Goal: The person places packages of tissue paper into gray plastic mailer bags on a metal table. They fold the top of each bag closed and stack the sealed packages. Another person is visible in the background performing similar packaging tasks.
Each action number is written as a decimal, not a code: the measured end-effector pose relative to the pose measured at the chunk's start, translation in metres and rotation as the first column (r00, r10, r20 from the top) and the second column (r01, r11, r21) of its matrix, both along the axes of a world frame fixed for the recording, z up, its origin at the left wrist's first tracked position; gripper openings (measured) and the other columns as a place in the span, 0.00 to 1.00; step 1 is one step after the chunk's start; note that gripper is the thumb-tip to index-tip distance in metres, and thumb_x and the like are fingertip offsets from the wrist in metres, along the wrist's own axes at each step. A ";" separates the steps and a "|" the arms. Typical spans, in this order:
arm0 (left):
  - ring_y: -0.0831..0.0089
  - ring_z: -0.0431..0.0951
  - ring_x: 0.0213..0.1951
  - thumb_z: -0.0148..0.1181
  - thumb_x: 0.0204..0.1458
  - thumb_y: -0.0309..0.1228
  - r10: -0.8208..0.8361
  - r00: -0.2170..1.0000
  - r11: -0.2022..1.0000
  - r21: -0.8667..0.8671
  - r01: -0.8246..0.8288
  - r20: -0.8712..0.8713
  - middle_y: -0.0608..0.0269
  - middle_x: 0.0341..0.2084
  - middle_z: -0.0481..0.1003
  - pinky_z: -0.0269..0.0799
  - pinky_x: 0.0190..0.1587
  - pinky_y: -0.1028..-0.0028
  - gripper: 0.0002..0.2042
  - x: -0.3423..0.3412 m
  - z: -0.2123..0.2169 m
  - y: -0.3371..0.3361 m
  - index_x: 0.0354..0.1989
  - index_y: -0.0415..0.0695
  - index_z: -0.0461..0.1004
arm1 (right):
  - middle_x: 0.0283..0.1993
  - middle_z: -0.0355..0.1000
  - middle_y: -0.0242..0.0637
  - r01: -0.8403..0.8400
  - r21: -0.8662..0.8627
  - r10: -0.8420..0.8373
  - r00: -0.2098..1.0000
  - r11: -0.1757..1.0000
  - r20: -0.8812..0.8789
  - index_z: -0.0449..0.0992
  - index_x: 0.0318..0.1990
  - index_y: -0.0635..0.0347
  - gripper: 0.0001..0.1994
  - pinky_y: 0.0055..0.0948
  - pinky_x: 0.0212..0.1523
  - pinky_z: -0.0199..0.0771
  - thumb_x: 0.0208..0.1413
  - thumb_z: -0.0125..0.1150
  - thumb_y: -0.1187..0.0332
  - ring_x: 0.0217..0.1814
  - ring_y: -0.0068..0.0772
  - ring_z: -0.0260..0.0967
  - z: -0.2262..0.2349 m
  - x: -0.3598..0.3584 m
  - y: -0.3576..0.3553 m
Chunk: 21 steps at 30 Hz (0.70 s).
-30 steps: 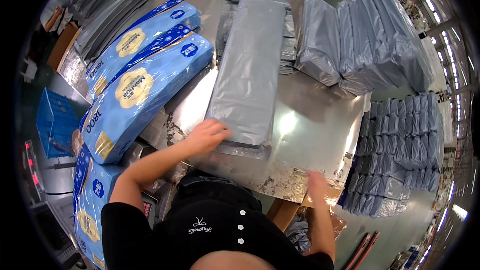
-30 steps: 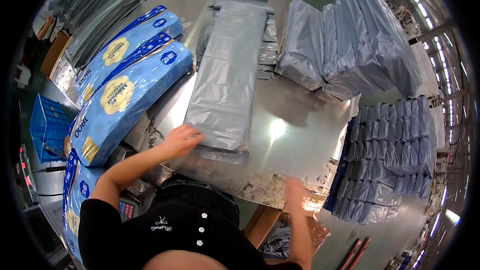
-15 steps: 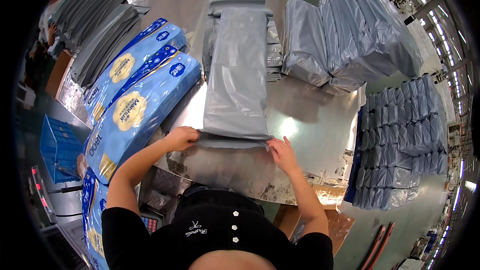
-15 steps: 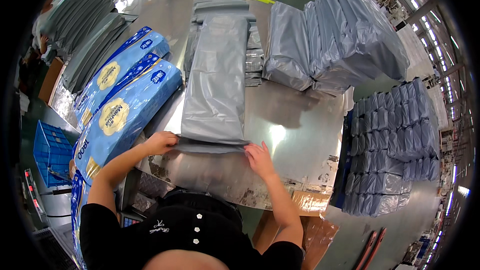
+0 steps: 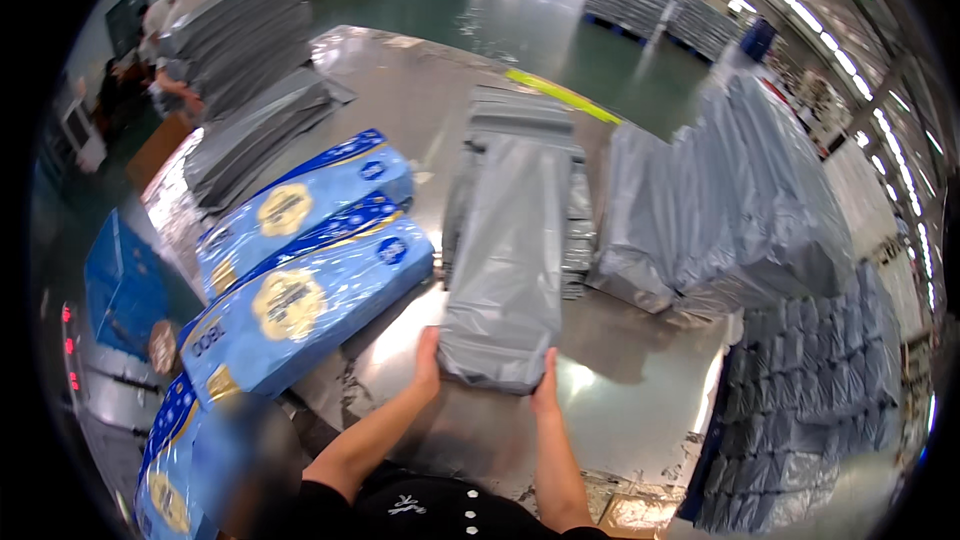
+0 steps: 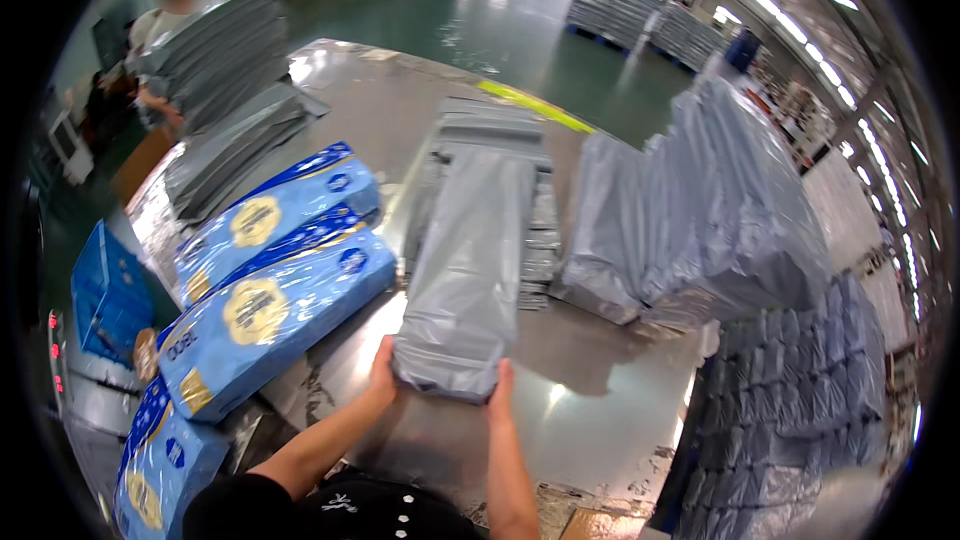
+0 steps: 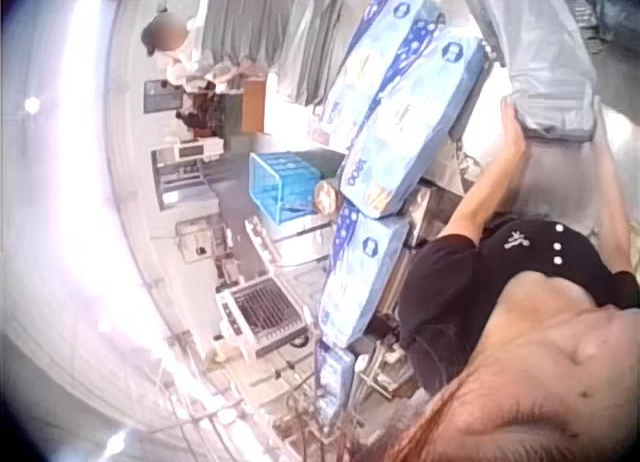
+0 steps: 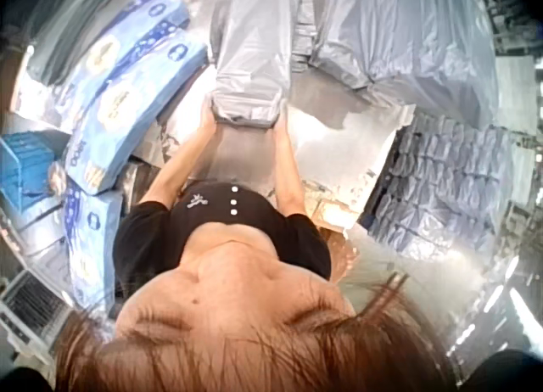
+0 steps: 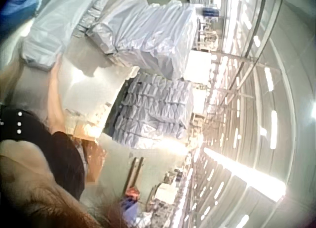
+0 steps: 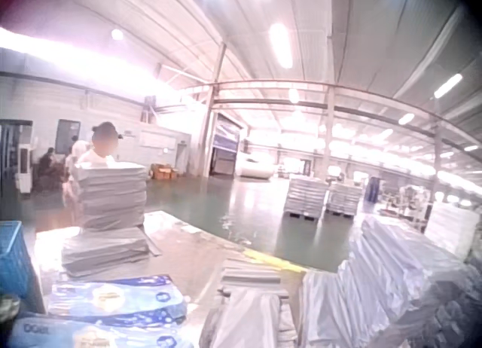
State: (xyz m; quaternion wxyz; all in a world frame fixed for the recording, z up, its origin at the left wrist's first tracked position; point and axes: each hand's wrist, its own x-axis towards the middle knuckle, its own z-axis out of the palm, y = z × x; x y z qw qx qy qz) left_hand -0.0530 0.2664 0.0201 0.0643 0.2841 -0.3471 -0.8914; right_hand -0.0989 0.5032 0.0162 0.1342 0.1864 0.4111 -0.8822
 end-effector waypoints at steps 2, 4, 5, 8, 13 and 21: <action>0.73 0.70 0.41 0.57 0.51 0.33 0.192 0.981 0.979 -0.064 -0.193 -0.026 0.64 0.35 0.71 0.64 0.48 0.72 0.11 -0.005 0.071 0.014 0.40 0.42 0.68 | 0.57 0.63 0.37 -0.119 0.159 0.142 0.980 0.980 -0.139 0.57 0.62 0.64 0.31 0.34 0.61 0.59 0.51 0.58 0.65 0.60 0.33 0.59 0.070 0.008 -0.005; 0.73 0.72 0.33 0.54 0.46 0.27 0.148 0.975 0.971 -0.161 -0.175 -0.166 0.61 0.31 0.71 0.68 0.39 0.73 0.11 -0.008 0.149 0.024 0.39 0.41 0.66 | 0.55 0.64 0.39 -0.100 0.255 0.154 0.967 0.962 -0.201 0.57 0.62 0.66 0.32 0.34 0.60 0.60 0.49 0.58 0.68 0.58 0.33 0.61 0.129 0.009 0.004; 0.73 0.72 0.33 0.54 0.45 0.27 0.134 0.963 0.972 -0.157 -0.173 -0.235 0.61 0.31 0.71 0.69 0.39 0.73 0.12 -0.012 0.171 0.032 0.39 0.40 0.66 | 0.53 0.65 0.40 -0.039 0.267 0.096 0.974 0.963 -0.206 0.57 0.62 0.65 0.32 0.34 0.59 0.61 0.48 0.58 0.69 0.55 0.32 0.63 0.146 0.008 0.014; 0.73 0.71 0.32 0.55 0.41 0.30 0.077 0.921 0.979 -0.147 -0.143 -0.382 0.60 0.30 0.70 0.69 0.40 0.72 0.16 -0.015 0.217 0.057 0.40 0.39 0.66 | 0.41 0.69 0.35 0.201 0.271 -0.093 0.927 0.941 -0.365 0.61 0.59 0.65 0.29 0.33 0.53 0.66 0.47 0.56 0.69 0.44 0.27 0.67 0.196 0.009 0.031; 0.69 0.65 0.48 0.55 0.47 0.33 -0.271 0.859 0.668 -0.728 -0.157 -0.434 0.59 0.41 0.67 0.62 0.51 0.73 0.17 -0.070 0.216 0.079 0.43 0.36 0.69 | 0.38 0.67 0.28 0.481 0.231 -0.336 0.816 0.846 -0.470 0.71 0.38 0.53 0.11 0.34 0.50 0.66 0.48 0.55 0.63 0.44 0.29 0.66 0.210 -0.021 0.096; 0.57 0.75 0.36 0.60 0.48 0.29 -0.104 0.966 -0.304 -0.917 -0.257 -0.236 0.54 0.31 0.74 0.71 0.38 0.63 0.07 -0.098 0.159 -0.186 0.33 0.40 0.75 | 0.45 0.70 0.48 0.606 0.682 -0.080 0.721 -0.409 -0.689 0.73 0.45 0.64 0.19 0.39 0.49 0.67 0.52 0.58 0.59 0.46 0.46 0.68 0.150 -0.116 0.232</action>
